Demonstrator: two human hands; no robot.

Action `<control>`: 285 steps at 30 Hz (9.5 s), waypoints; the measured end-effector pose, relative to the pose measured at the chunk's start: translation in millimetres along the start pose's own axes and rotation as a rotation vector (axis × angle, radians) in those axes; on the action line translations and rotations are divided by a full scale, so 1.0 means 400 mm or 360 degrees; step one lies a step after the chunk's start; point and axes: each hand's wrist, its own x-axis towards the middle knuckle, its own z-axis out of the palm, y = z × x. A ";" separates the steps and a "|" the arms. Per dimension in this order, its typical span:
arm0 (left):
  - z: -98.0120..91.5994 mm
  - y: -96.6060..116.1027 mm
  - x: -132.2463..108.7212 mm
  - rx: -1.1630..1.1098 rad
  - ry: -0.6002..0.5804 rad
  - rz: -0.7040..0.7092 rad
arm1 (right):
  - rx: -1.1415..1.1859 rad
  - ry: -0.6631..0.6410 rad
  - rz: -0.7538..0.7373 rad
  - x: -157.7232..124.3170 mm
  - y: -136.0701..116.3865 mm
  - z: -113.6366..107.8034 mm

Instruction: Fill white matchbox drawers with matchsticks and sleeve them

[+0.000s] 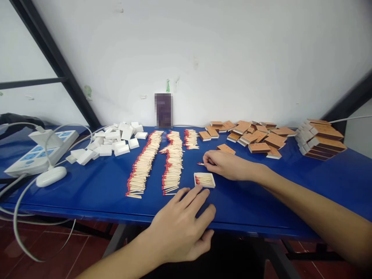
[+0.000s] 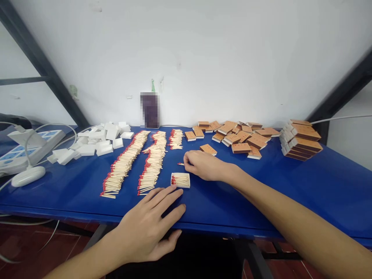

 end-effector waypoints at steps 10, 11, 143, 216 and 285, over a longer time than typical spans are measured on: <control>-0.005 0.001 0.003 -0.0018 -0.0015 -0.0008 | 0.0212 -0.0218 -0.0040 -0.056 -0.069 -0.059; -0.005 0.001 0.004 -0.0022 -0.0020 -0.0017 | 0.0203 -0.0250 -0.0016 -0.058 -0.077 -0.058; 0.004 0.008 0.001 0.0011 -0.0119 -0.0180 | 0.0021 0.0368 -0.0063 0.147 0.065 -0.003; -0.003 0.007 0.002 0.0048 -0.0088 -0.0153 | 0.0080 0.0651 -0.0381 0.121 0.076 0.066; 0.005 0.006 -0.004 0.0039 -0.0086 -0.0131 | 0.0042 0.0815 -0.0231 0.116 0.066 0.067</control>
